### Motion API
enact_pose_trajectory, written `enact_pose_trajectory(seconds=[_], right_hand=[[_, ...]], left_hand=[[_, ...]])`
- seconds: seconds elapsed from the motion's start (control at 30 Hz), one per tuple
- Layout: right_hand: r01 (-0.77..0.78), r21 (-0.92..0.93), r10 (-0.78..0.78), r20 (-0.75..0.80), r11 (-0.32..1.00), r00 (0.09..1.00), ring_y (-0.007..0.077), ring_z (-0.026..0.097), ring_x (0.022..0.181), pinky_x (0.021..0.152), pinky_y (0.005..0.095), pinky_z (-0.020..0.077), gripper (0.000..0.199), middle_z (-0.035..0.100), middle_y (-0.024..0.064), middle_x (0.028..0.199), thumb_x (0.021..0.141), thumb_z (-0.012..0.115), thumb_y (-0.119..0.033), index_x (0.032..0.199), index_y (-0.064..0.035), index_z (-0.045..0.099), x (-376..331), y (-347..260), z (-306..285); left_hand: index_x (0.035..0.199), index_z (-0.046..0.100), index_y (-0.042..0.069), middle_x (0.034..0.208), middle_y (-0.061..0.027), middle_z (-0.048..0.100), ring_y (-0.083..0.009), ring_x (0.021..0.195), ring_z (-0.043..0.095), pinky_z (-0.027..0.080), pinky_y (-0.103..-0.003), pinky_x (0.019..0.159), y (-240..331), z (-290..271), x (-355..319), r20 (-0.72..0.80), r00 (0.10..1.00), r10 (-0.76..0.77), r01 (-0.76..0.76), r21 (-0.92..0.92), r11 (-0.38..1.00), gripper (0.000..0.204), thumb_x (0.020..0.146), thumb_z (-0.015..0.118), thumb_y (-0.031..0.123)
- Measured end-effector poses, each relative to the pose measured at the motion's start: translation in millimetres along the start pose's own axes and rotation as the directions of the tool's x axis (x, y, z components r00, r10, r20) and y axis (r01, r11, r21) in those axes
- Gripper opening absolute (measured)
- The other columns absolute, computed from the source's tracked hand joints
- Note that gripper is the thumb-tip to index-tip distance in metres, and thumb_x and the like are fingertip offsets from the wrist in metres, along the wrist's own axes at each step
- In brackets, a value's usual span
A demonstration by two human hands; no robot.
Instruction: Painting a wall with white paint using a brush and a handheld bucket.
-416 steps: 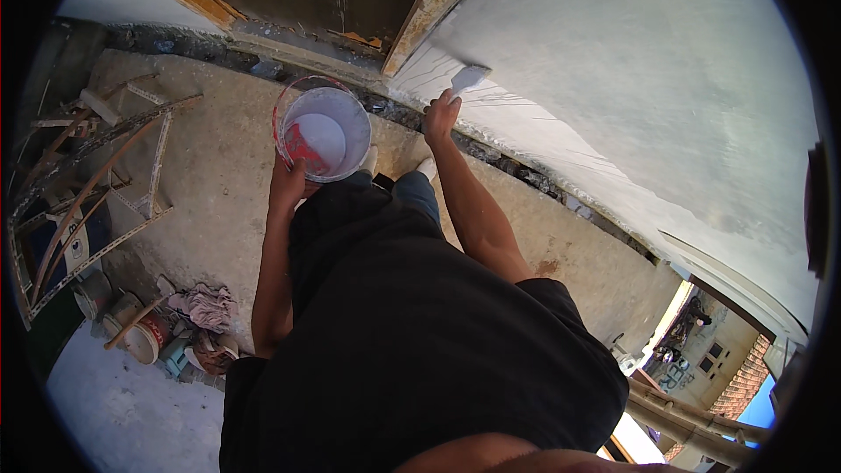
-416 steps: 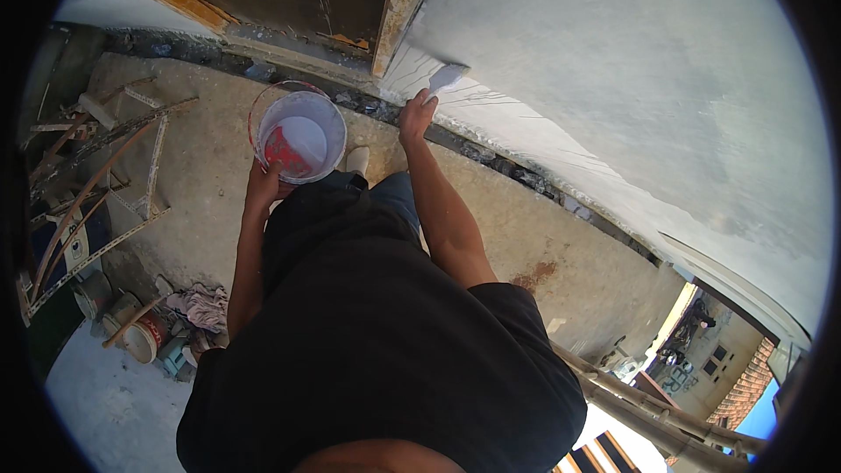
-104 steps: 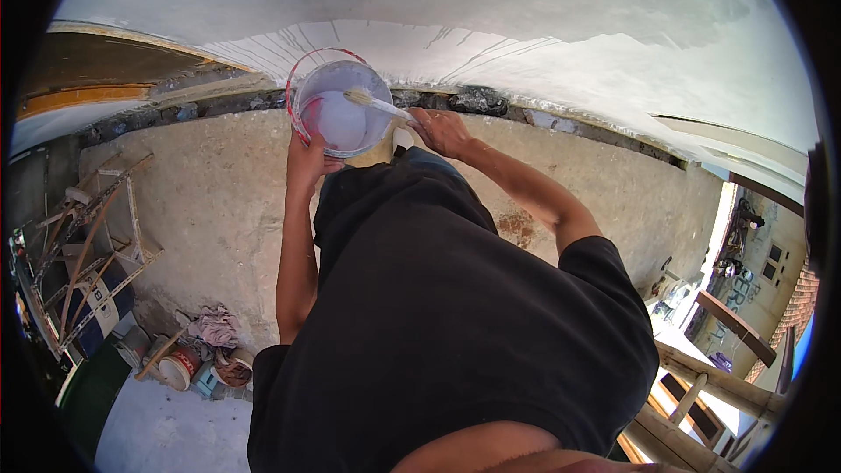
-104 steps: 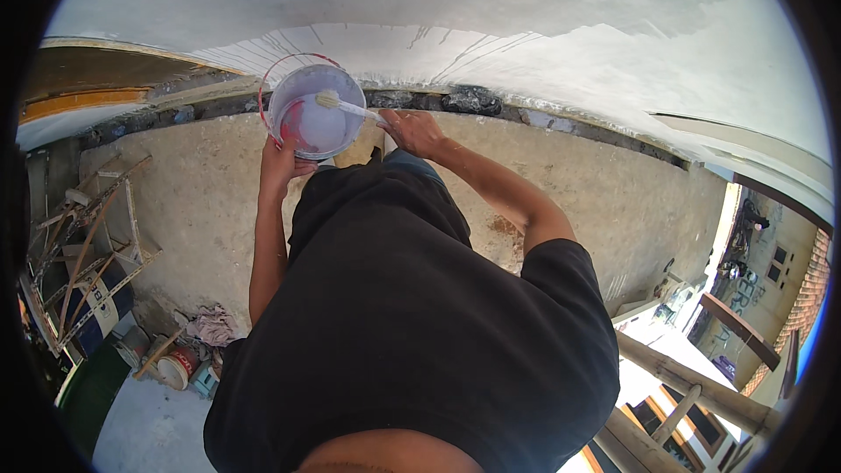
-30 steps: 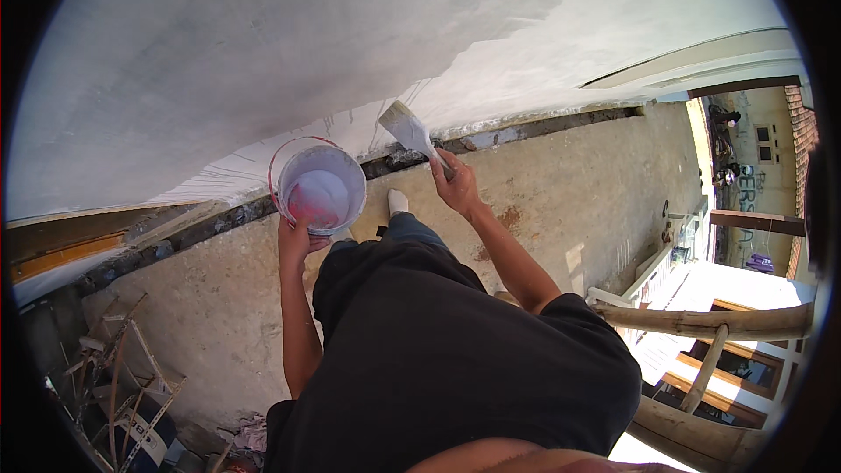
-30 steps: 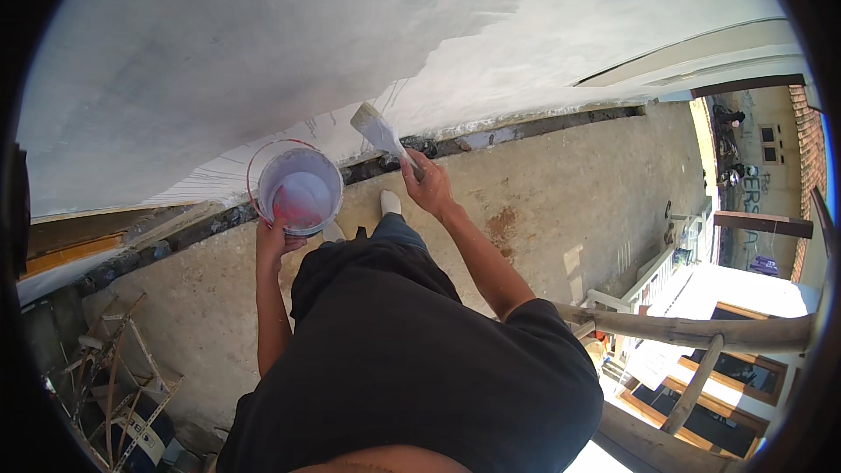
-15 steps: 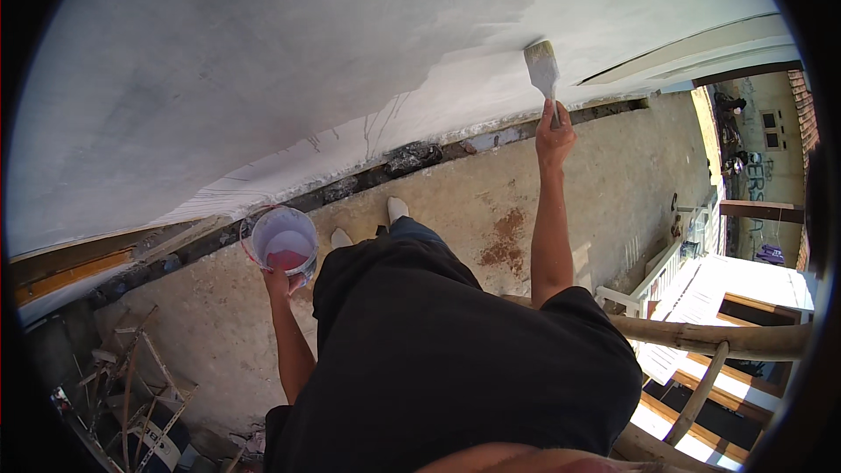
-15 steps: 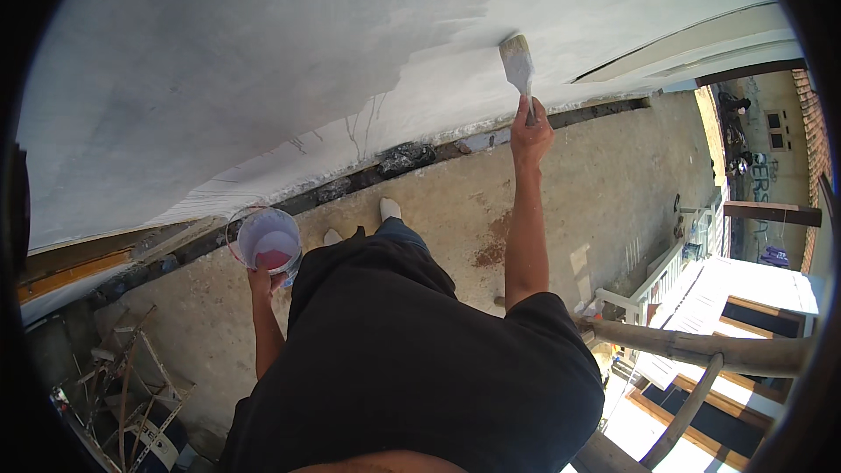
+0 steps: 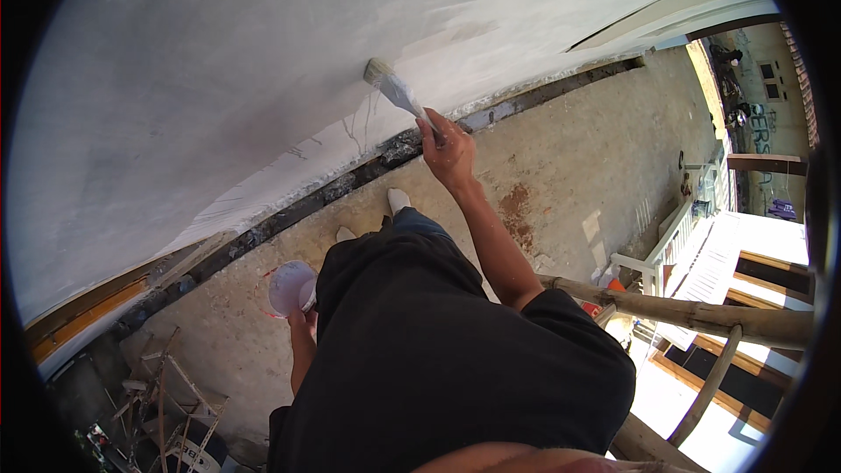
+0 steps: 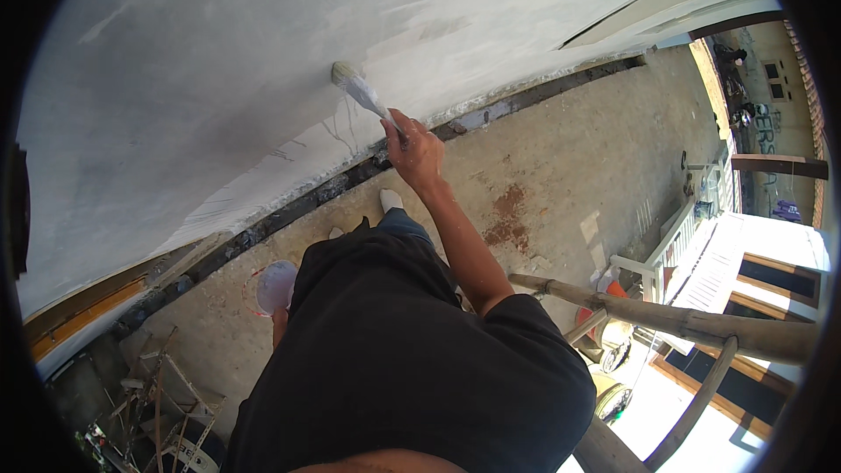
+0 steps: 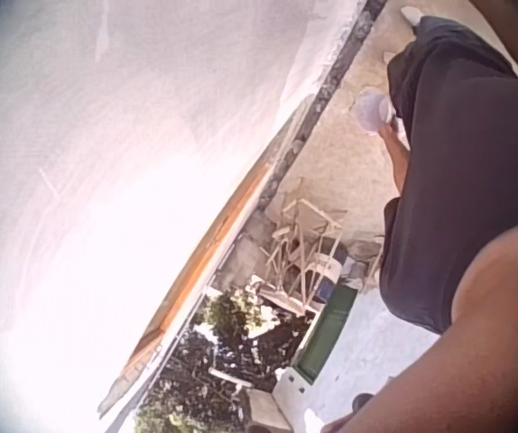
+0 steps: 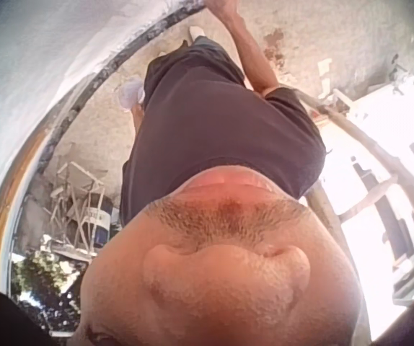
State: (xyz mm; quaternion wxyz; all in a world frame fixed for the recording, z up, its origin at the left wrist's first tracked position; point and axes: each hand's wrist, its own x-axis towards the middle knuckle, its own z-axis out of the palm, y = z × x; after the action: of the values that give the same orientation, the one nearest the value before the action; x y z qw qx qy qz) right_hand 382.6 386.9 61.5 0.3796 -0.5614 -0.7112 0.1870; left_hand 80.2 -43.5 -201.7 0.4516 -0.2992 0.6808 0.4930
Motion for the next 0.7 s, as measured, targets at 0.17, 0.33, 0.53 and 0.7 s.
enact_pose_trajectory(seconds=[0.17,0.33,0.53,0.7], right_hand=[[-0.179,-0.114,0.135,-0.316,0.977,0.939,0.0334,0.067,0.063,0.054,0.0393,0.0497,0.028,0.068,0.0198,0.074,0.094,0.060,-0.025,0.103,0.0000,0.069,49,88,-49],[-0.240,-0.028,0.232,-0.171,0.970,0.958,0.0388,0.066,0.065,0.054,0.0420,0.0489,0.028,0.066,0.0234,0.073,0.095,0.057,-0.022,0.106,0.0022,0.067,30,38,-23],[-0.030,0.011,0.030,-0.018,0.999,0.999,0.0320,0.067,0.064,0.056,0.0401,0.0513,0.022,0.069,0.0175,0.081,0.090,0.065,-0.023,0.104,-0.0066,0.070,-5,35,17],[-0.230,-0.132,0.182,-0.303,0.964,0.935,0.0338,0.067,0.061,0.054,0.0391,0.0501,0.026,0.066,0.0209,0.072,0.094,0.061,-0.025,0.102,-0.0019,0.070,38,110,-23]], left_hand=[[0.134,0.044,0.003,0.122,-0.0154,0.058,-0.0323,0.103,0.064,0.059,-0.044,0.082,-28,-15,22,0.048,0.999,-0.021,0.025,-0.088,0.996,0.042,0.095,0.041,0.016],[0.134,0.045,0.003,0.120,-0.0160,0.058,-0.0313,0.094,0.066,0.061,-0.043,0.076,15,40,-31,-0.006,1.000,0.005,-0.006,-0.064,0.998,0.042,0.096,0.045,0.020],[0.133,0.045,0.003,0.117,-0.0175,0.060,-0.0324,0.089,0.067,0.062,-0.044,0.074,21,38,-13,0.110,0.993,0.041,-0.018,-0.199,0.980,0.042,0.095,0.047,0.020],[0.133,0.043,0.004,0.115,-0.0172,0.061,-0.0328,0.086,0.068,0.063,-0.043,0.070,31,41,-15,0.118,0.991,0.068,-0.045,-0.189,0.981,0.042,0.094,0.049,0.019]])
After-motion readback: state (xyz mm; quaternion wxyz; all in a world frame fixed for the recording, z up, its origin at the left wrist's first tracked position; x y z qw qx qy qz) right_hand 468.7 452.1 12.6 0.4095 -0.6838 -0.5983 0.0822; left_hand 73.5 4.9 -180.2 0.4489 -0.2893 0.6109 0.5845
